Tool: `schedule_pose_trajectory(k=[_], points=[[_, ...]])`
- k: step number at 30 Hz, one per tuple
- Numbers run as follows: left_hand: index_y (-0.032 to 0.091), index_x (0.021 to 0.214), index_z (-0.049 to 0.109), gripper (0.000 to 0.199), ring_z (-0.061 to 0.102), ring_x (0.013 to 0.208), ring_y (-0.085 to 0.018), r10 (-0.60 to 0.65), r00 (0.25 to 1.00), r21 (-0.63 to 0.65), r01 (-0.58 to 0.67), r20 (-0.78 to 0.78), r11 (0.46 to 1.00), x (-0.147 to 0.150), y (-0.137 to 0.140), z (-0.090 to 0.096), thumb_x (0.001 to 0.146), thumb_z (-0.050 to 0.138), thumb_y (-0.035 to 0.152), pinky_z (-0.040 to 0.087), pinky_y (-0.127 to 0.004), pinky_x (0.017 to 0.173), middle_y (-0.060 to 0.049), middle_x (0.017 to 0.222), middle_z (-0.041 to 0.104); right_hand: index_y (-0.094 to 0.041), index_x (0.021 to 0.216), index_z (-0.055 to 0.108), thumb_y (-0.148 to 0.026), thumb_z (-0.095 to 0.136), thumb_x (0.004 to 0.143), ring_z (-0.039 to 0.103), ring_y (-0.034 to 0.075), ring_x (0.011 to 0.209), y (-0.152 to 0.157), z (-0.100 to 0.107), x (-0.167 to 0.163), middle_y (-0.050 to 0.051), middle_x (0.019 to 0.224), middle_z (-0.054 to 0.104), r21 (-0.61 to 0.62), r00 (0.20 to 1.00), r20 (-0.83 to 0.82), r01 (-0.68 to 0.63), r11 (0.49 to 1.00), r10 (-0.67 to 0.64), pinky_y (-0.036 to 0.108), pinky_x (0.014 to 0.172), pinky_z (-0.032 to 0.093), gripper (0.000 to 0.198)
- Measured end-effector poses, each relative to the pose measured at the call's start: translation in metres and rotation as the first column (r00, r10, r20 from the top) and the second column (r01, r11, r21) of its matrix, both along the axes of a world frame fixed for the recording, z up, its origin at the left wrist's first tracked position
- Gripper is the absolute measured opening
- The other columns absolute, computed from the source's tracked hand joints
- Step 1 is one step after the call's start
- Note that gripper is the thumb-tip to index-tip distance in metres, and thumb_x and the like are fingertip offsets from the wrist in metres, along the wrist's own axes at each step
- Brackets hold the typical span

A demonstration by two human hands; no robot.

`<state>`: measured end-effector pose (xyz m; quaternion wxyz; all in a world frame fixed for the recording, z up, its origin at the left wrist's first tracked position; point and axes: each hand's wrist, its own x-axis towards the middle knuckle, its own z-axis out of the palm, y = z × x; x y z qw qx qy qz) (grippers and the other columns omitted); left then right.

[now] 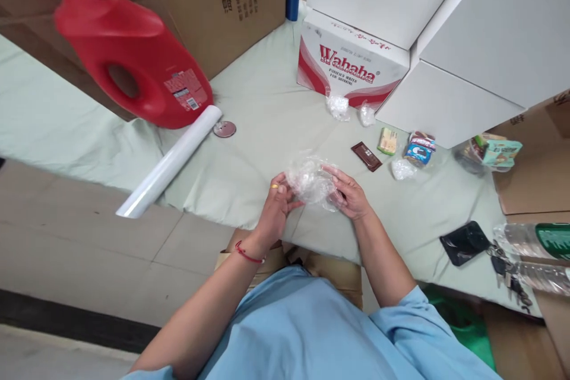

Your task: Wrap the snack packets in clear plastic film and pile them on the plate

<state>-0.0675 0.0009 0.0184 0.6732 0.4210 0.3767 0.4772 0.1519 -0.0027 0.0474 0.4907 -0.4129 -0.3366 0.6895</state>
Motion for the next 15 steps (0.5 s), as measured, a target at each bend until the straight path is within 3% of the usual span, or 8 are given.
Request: schedule_pose_trajectory(k=[3, 6, 8, 10, 12, 15], points=[[0.031, 0.15, 0.045, 0.06, 0.069, 0.117, -0.025, 0.001, 0.979, -0.145, 0.029, 0.203, 0.989, 0.003, 0.007, 0.007, 0.1, 0.054, 0.064, 0.06, -0.04, 0.089, -0.012, 0.144, 0.065, -0.024, 0.138, 0.07, -0.043, 0.084, 0.083, 0.017, 0.007, 0.039, -0.003, -0.001, 0.001, -0.014, 0.046, 0.036, -0.002, 0.996, -0.062, -0.07, 0.998, 0.07, 0.021, 0.04, 0.017, 0.06], [0.026, 0.135, 0.062, 0.055, 0.07, 0.088, -0.019, -0.04, 0.917, -0.276, 0.161, 0.396, 0.948, 0.0, 0.009, 0.014, 0.09, 0.073, 0.056, 0.056, -0.03, 0.073, -0.007, 0.114, 0.075, -0.024, 0.145, 0.063, -0.043, 0.08, 0.087, 0.013, 0.007, 0.036, -0.007, -0.005, 0.004, -0.015, 0.044, 0.035, 0.037, 0.984, -0.159, -0.077, 0.996, 0.082, 0.02, 0.038, 0.017, 0.064], [0.021, 0.12, 0.071, 0.05, 0.061, 0.065, -0.012, -0.106, 0.866, -0.308, 0.284, 0.489, 0.908, -0.004, 0.01, 0.018, 0.08, 0.085, 0.047, 0.049, -0.025, 0.06, -0.003, 0.089, 0.073, -0.024, 0.147, 0.061, -0.042, 0.075, 0.091, 0.011, 0.007, 0.036, -0.007, -0.006, 0.007, -0.015, 0.044, 0.036, 0.062, 0.979, -0.2, -0.036, 0.997, 0.047, 0.02, 0.037, 0.019, 0.061], [0.017, 0.109, 0.075, 0.044, 0.047, 0.052, -0.007, -0.145, 0.859, -0.324, 0.334, 0.491, 0.885, -0.007, 0.01, 0.02, 0.072, 0.093, 0.035, 0.04, -0.02, 0.049, 0.001, 0.073, 0.066, -0.025, 0.146, 0.061, -0.042, 0.071, 0.094, 0.01, 0.008, 0.036, -0.004, -0.005, 0.011, -0.015, 0.044, 0.035, 0.066, 0.974, -0.229, 0.017, 0.998, -0.002, 0.02, 0.037, 0.02, 0.055], [0.015, 0.1, 0.076, 0.038, 0.043, 0.05, -0.004, -0.133, 0.902, -0.346, 0.289, 0.41, 0.893, -0.011, 0.012, 0.021, 0.069, 0.096, 0.025, 0.032, -0.017, 0.044, 0.003, 0.068, 0.062, -0.025, 0.14, 0.064, -0.042, 0.068, 0.096, 0.011, 0.008, 0.037, 0.0, -0.003, 0.014, -0.014, 0.047, 0.035, 0.063, 0.966, -0.25, 0.079, 0.995, -0.061, 0.02, 0.037, 0.021, 0.047], [0.017, 0.086, 0.074, 0.032, 0.052, 0.058, -0.005, -0.047, 0.956, -0.368, 0.156, 0.288, 0.917, -0.017, 0.016, 0.022, 0.065, 0.098, 0.02, 0.04, -0.015, 0.05, 0.004, 0.072, 0.065, -0.025, 0.122, 0.071, -0.038, 0.075, 0.091, 0.019, 0.006, 0.04, 0.006, -0.003, 0.018, -0.012, 0.056, 0.04, 0.074, 0.946, -0.266, 0.214, 0.974, -0.188, 0.018, 0.039, 0.025, 0.033]])
